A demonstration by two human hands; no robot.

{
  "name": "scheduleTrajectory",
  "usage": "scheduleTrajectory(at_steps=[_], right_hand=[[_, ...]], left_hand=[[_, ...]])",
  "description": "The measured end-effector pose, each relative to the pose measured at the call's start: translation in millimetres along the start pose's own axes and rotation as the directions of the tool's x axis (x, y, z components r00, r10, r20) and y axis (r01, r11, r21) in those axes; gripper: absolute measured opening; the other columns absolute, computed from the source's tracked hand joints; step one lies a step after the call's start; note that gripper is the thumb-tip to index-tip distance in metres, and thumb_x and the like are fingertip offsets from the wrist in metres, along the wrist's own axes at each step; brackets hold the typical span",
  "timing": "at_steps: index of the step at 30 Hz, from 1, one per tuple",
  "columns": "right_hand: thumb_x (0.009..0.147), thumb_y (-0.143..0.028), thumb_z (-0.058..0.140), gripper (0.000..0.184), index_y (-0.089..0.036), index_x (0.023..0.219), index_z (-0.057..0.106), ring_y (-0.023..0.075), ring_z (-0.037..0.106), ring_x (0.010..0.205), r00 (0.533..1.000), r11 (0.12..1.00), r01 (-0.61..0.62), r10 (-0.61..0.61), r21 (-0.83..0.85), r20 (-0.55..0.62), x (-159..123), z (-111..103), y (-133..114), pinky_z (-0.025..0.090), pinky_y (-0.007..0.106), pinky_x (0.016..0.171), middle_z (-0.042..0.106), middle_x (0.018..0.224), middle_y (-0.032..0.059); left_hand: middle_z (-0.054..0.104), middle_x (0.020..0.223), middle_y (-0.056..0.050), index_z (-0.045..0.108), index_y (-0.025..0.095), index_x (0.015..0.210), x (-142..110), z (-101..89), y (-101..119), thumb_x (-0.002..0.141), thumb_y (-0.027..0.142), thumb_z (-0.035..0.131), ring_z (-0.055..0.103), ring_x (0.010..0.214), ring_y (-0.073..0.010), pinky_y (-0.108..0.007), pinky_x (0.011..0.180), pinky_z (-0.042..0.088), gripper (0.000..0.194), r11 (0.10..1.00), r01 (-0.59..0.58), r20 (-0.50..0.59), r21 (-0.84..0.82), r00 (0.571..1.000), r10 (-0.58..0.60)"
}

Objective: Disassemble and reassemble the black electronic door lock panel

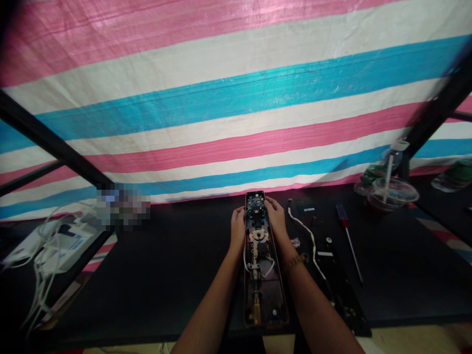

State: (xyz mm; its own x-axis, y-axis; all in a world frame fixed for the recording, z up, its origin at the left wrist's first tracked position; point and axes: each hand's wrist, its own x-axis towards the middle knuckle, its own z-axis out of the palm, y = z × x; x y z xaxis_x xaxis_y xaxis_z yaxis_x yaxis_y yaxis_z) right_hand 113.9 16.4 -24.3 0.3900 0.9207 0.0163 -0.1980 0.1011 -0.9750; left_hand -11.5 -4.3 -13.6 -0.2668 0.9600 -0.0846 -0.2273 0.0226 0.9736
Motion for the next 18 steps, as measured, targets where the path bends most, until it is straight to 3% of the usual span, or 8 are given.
scheduleTrajectory(at_steps=[10,18], right_hand=[[0.074,-0.048,0.066,0.045,-0.020,0.109,0.069,0.0261,0.066,0.102,0.999,0.993,0.034,-0.038,0.110,0.036,-3.7,0.1,-6.2,0.050,0.039,0.093,0.073,0.110,0.0069],[0.078,-0.045,0.065,0.044,-0.020,0.114,0.069,0.0259,0.062,0.115,0.993,0.981,0.101,-0.109,0.167,0.036,-10.5,0.8,-17.9,0.044,0.041,0.104,0.070,0.123,0.0079]], left_hand=[[0.067,0.083,-0.002,0.059,0.019,0.102,-13.8,2.4,14.8,0.075,0.034,0.066,0.064,0.075,-0.0175,-0.029,0.069,0.050,0.032,0.994,-0.056,0.098,-0.090,0.993,0.065],[0.067,0.086,-0.003,0.058,0.020,0.103,-23.3,3.1,24.6,0.076,0.034,0.066,0.065,0.078,-0.0175,-0.030,0.072,0.050,0.032,0.983,-0.114,0.128,-0.141,0.983,0.132]])
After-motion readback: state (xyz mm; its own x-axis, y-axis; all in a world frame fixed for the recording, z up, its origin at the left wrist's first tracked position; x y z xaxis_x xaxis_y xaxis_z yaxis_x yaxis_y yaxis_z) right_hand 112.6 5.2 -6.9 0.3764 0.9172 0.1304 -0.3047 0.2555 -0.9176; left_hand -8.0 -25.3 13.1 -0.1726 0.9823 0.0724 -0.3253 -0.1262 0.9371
